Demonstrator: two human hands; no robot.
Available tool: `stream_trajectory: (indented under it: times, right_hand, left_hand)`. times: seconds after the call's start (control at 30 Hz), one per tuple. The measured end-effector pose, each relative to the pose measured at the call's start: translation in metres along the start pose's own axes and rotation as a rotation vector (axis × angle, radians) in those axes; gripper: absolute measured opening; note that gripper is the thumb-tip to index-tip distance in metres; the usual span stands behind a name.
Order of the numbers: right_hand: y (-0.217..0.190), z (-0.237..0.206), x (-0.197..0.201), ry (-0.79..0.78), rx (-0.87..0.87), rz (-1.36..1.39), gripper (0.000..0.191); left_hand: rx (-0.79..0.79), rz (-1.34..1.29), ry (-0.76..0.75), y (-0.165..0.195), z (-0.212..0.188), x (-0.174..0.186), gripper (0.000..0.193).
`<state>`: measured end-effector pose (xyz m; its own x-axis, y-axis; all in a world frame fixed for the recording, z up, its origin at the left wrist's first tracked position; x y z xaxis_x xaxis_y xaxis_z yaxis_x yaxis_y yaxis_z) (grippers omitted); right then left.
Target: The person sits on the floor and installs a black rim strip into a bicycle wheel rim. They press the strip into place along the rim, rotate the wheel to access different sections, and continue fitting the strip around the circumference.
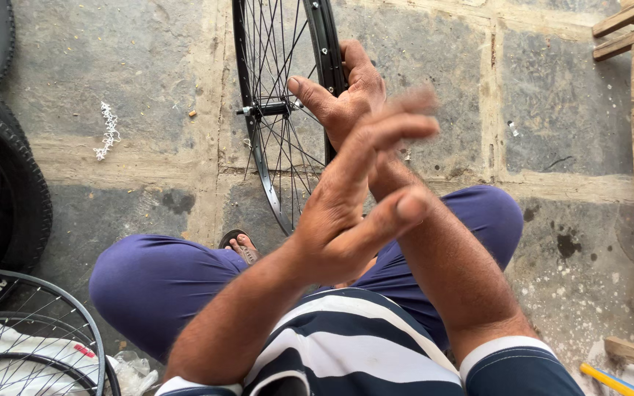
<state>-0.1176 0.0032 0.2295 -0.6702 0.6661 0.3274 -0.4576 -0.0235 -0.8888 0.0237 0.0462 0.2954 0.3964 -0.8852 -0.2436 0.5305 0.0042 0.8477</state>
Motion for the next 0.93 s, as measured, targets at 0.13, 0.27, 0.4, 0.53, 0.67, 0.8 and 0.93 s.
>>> stream_trajectory:
  times: [0.13,0.27,0.4,0.53,0.67,0.8,0.93]
  right_hand:
    - [0.004,-0.002,0.002,-0.007,-0.004,-0.035,0.039]
    - [0.005,0.002,0.001,0.005,-0.037,-0.041,0.041]
    - [0.002,-0.004,0.004,0.022,-0.064,-0.050,0.042]
    - [-0.007,-0.004,0.001,-0.005,-0.014,-0.085,0.041]
    - [-0.005,0.000,0.000,-0.073,-0.022,-0.096,0.040]
    - [0.004,0.000,-0.002,-0.016,-0.078,-0.116,0.040]
    - [0.012,0.003,0.005,-0.100,-0.109,0.048,0.036]
  left_hand:
    - [0.469,-0.104,-0.551,-0.032,-0.012,-0.012,0.055]
    - [0.148,-0.100,-0.245,-0.026,-0.003,-0.004,0.056]
    - [-0.006,-0.202,-0.143,-0.020,-0.003,0.009,0.046]
    - [0.137,-0.177,-0.394,-0.027,-0.004,-0.012,0.052]
    - [-0.200,0.157,-0.073,-0.015,0.003,-0.011,0.046]
    - [-0.179,-0.205,0.165,-0.021,-0.013,0.024,0.036]
    - [0.170,-0.060,0.566,-0.070,-0.034,0.084,0.029]
Point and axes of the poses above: each hand's wrist, its own z-axis towards the middle knuckle, its own x-axis out of the back of the hand, y = z × x, the point moved 5 cm from there along z, towards the middle knuckle, and after that the axes turned 3 degrees about y, right-handed, at the moved point
